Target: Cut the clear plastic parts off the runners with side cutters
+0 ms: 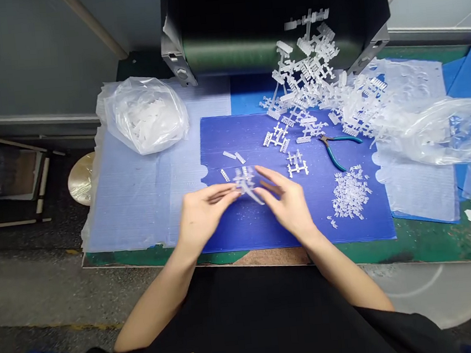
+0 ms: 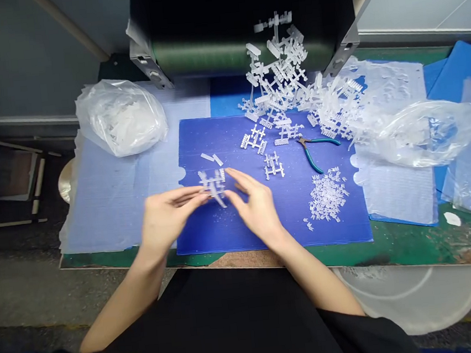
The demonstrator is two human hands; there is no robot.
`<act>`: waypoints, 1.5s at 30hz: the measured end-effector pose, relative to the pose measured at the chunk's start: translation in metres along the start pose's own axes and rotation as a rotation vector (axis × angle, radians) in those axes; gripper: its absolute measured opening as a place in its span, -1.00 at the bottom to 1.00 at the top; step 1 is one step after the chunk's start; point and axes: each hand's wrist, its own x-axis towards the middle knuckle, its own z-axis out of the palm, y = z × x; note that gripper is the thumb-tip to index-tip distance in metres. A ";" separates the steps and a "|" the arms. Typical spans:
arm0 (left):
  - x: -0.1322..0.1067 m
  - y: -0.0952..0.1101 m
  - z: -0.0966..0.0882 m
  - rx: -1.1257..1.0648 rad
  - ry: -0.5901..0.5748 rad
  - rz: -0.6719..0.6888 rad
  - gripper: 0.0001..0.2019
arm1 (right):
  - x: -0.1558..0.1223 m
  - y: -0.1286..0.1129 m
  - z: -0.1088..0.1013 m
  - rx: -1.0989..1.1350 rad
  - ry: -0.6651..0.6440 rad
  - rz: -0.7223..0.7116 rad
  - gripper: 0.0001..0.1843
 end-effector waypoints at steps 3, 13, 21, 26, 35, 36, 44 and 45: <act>0.029 0.011 0.049 0.140 -0.264 0.227 -0.67 | -0.025 -0.002 -0.040 -0.061 0.339 -0.056 -0.71; 0.132 0.031 0.082 0.655 -0.072 0.311 -0.60 | -0.062 0.011 -0.086 -0.180 0.680 -0.133 -0.82; 0.122 0.026 0.056 0.471 -0.183 0.300 -0.94 | -0.055 0.006 -0.054 -0.153 0.293 -0.070 -0.78; 0.050 0.016 0.014 0.049 -0.238 0.156 -0.79 | -0.031 0.000 -0.027 0.004 0.029 0.073 -0.45; -0.009 -0.024 -0.025 -0.270 -0.328 -0.203 -0.61 | -0.019 -0.006 -0.002 0.183 -0.456 0.357 -0.60; -0.010 -0.026 -0.028 -0.271 -0.327 -0.212 -0.64 | -0.018 -0.008 0.000 0.180 -0.466 0.368 -0.59; -0.004 -0.028 -0.052 -0.201 -0.368 -0.207 -0.83 | -0.010 -0.016 0.009 0.125 -0.452 0.416 -0.60; -0.004 -0.028 -0.052 -0.186 -0.360 -0.198 -0.83 | -0.008 -0.014 0.012 0.110 -0.424 0.406 -0.62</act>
